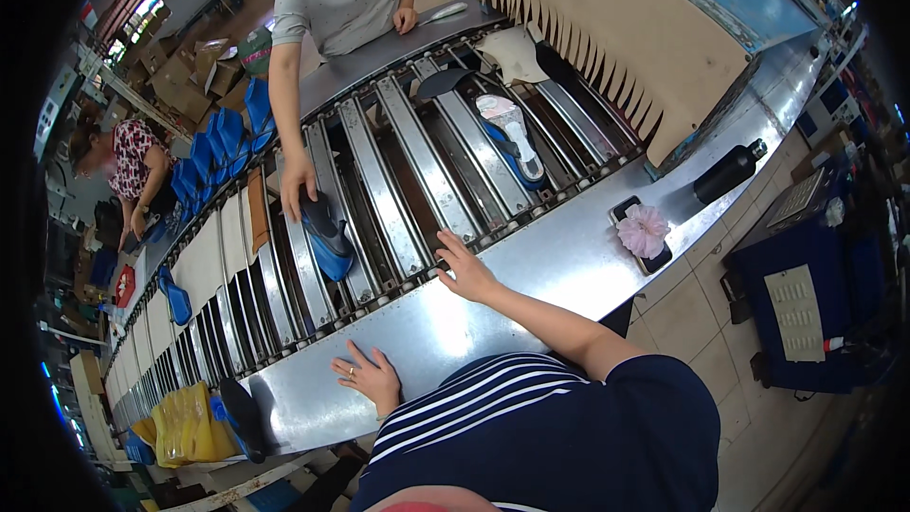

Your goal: Organizing and managing shoe soles and upper components on a manufacturing conveyor belt.

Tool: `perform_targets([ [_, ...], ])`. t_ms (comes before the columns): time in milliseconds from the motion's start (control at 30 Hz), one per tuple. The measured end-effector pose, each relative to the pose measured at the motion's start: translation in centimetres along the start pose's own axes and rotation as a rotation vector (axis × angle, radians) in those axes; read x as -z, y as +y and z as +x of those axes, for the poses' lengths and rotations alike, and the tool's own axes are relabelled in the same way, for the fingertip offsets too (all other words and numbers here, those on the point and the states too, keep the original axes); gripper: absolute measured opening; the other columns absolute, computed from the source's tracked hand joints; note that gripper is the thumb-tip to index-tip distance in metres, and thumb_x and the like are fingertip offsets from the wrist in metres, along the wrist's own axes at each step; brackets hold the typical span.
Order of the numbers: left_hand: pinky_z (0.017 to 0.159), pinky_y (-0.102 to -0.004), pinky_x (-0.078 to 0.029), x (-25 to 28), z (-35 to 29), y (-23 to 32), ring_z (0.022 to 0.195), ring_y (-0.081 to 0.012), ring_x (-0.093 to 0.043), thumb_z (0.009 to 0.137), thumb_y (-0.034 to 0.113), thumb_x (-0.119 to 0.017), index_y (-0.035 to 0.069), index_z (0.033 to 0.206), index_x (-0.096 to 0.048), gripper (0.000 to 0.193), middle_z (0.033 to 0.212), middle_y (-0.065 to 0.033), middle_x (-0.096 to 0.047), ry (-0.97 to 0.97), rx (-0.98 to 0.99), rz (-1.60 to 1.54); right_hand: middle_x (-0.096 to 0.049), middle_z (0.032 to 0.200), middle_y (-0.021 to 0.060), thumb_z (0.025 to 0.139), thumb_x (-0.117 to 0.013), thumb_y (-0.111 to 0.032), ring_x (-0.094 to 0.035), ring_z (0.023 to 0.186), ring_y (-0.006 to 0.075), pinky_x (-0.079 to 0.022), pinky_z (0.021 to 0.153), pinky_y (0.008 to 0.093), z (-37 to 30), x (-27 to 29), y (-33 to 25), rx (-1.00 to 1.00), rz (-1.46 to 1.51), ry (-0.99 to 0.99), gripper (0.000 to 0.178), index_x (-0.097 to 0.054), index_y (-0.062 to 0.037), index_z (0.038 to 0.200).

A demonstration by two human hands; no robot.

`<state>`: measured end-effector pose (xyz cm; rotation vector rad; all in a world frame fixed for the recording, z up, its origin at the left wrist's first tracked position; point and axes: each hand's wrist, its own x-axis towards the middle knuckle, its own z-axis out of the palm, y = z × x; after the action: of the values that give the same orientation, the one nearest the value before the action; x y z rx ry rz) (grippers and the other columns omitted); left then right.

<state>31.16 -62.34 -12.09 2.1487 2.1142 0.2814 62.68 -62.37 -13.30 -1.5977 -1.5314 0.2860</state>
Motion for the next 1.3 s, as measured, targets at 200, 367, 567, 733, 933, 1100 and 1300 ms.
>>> perform_targets([
  [200,0.116,-0.0672,-0.001,0.1,0.0,0.1,0.15,-0.0532,0.003,0.101,0.04,-0.046,0.009,0.158,-0.026,0.068,0.157,-0.0426,-0.008,-0.013,0.007,0.005,-0.039,0.153,0.0227,0.09,-0.068,-0.014,-0.028,0.148,0.0397,-0.034,0.116,0.0458,0.0,0.1,0.1,0.007,-0.009,0.003,0.034,-0.06,0.0034,0.118],
  [367,0.116,-0.0666,0.0,-0.1,-0.1,0.0,0.15,-0.0526,0.004,0.101,0.04,-0.046,0.009,0.158,-0.025,0.068,0.157,-0.0419,-0.006,-0.018,0.009,0.012,-0.037,0.153,0.0232,0.09,-0.068,-0.014,-0.027,0.148,0.0399,-0.034,0.117,0.0458,-0.1,0.1,0.0,0.014,-0.01,0.002,0.034,-0.059,0.0037,0.118],
  [567,0.117,-0.0663,0.0,0.1,-0.1,0.3,0.15,-0.052,0.004,0.101,0.04,-0.046,0.009,0.158,-0.025,0.068,0.158,-0.0414,-0.005,-0.036,0.016,0.012,-0.039,0.152,0.0233,0.09,-0.067,-0.014,-0.028,0.148,0.0396,-0.033,0.118,0.0462,-0.1,0.4,0.2,0.005,0.052,0.012,0.032,-0.06,0.0037,0.116],
  [733,0.117,-0.066,0.0,0.2,-0.1,0.5,0.15,-0.052,0.003,0.101,0.039,-0.046,0.009,0.158,-0.025,0.067,0.158,-0.0412,-0.006,-0.031,0.009,0.015,-0.054,0.141,0.0206,0.088,-0.069,-0.011,-0.043,0.141,0.0366,-0.038,0.114,0.0431,-0.1,0.9,1.5,-0.048,0.245,0.185,0.028,-0.065,0.0009,0.113],
  [933,0.116,-0.0661,-0.001,0.2,-0.1,0.7,0.15,-0.0527,0.002,0.101,0.038,-0.047,0.007,0.157,-0.025,0.068,0.157,-0.0415,-0.007,-0.049,0.013,-0.004,-0.069,0.118,0.0134,0.091,-0.068,-0.01,-0.066,0.106,0.0249,-0.05,0.096,0.0345,6.3,9.5,8.7,-0.313,0.324,0.585,0.02,-0.07,-0.0017,0.109],
  [1100,0.116,-0.0655,-0.002,0.1,0.1,1.0,0.149,-0.0529,-0.002,0.101,0.037,-0.047,0.007,0.157,-0.025,0.067,0.156,-0.0417,-0.011,-0.053,0.023,0.035,-0.069,0.111,0.008,0.09,-0.07,-0.022,-0.064,0.095,0.0148,-0.054,0.082,0.0333,12.8,18.6,22.7,-0.676,0.58,0.808,0.035,-0.067,-0.0004,0.118],
  [1300,0.116,-0.0658,0.0,1.1,0.4,2.2,0.149,-0.0538,-0.002,0.102,0.037,-0.045,0.005,0.157,-0.024,0.068,0.157,-0.0417,-0.009,-0.094,0.036,0.028,-0.045,0.143,0.0205,0.09,-0.068,-0.023,-0.058,0.109,0.0336,-0.051,0.092,0.0434,18.9,26.3,36.2,-0.854,1.085,0.936,0.046,-0.059,0.0004,0.128],
])
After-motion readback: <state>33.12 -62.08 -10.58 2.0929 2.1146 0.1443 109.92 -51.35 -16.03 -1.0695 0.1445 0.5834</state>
